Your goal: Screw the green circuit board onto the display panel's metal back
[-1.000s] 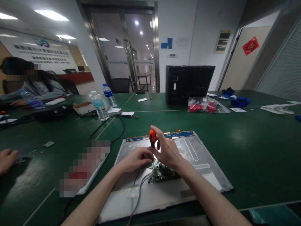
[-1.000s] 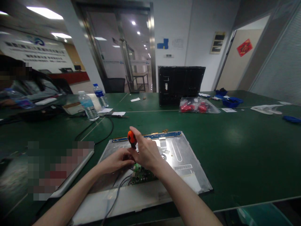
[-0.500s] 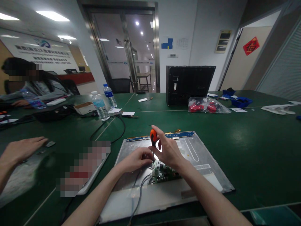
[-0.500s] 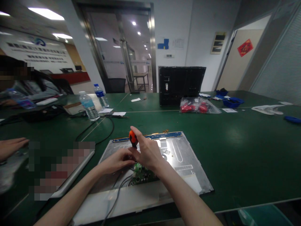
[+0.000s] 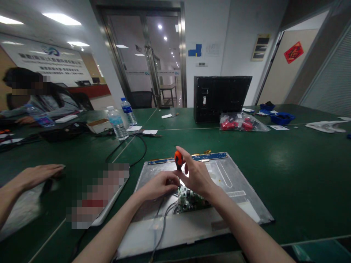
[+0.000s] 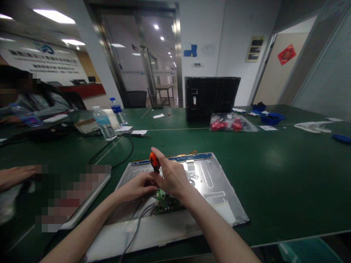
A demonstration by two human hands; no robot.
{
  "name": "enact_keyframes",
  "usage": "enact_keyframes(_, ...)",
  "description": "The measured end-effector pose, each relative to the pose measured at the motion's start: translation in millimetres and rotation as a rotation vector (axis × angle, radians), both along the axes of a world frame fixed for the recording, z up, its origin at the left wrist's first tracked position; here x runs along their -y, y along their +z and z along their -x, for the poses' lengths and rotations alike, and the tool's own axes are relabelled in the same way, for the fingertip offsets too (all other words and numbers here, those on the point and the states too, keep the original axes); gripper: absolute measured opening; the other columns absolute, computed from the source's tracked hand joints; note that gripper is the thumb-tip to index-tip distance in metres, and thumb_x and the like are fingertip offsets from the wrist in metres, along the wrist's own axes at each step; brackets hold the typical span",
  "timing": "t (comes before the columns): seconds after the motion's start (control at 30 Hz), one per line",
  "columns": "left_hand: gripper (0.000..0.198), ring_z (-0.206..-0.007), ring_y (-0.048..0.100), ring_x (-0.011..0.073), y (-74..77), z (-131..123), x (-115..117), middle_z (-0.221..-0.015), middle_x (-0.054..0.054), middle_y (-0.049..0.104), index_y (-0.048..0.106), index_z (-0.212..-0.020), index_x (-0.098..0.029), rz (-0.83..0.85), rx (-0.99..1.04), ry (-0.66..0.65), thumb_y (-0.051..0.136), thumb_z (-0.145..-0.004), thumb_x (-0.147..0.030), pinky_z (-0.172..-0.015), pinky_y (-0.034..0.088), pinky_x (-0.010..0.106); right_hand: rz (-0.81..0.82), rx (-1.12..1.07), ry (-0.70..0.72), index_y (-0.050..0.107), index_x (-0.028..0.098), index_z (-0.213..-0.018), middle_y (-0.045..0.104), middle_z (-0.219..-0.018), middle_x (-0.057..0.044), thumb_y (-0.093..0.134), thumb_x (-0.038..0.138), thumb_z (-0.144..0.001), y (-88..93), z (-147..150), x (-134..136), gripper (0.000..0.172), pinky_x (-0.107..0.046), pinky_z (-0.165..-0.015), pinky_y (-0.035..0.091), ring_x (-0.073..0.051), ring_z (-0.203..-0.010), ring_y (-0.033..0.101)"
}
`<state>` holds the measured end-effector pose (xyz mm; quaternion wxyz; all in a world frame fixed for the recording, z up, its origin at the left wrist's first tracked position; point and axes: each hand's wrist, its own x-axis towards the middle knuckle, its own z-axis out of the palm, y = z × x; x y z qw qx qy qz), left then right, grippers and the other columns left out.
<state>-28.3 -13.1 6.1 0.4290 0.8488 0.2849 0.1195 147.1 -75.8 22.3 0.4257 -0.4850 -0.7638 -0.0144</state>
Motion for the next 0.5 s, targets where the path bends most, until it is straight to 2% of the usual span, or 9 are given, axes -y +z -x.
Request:
enact_keyframes(0.2, 0.008, -0.064, 0.055, 0.0143, 2.1, -1.1, 2.0, -0.067, -0.002, 0.061, 0.065, -0.077, -0.016, 0.021, 0.019, -0.001, 0.058, -0.073, -0.015, -0.062, 0.044, 0.024, 0.008, 0.011, -0.003, 0.016, 0.024, -0.148, 0.067, -0.086, -0.002, 0.062, 0.023, -0.084, -0.4, 0.1, 0.5, 0.079, -0.025, -0.055, 0.042, -0.014, -0.057, 0.057)
enact_keyframes(0.5, 0.006, -0.065, 0.055, 0.0140, 3.0, -1.2, 2.4, -0.066, -0.003, 0.060, 0.064, -0.073, -0.016, 0.020, 0.020, 0.004, 0.059, -0.072, -0.014, -0.062, 0.043, 0.024, -0.044, -0.003, 0.008, 0.021, 0.023, -0.145, 0.068, -0.085, -0.001, 0.064, 0.020, -0.083, -0.1, 0.3, 1.6, 0.076, -0.024, -0.053, 0.042, -0.013, -0.056, 0.057)
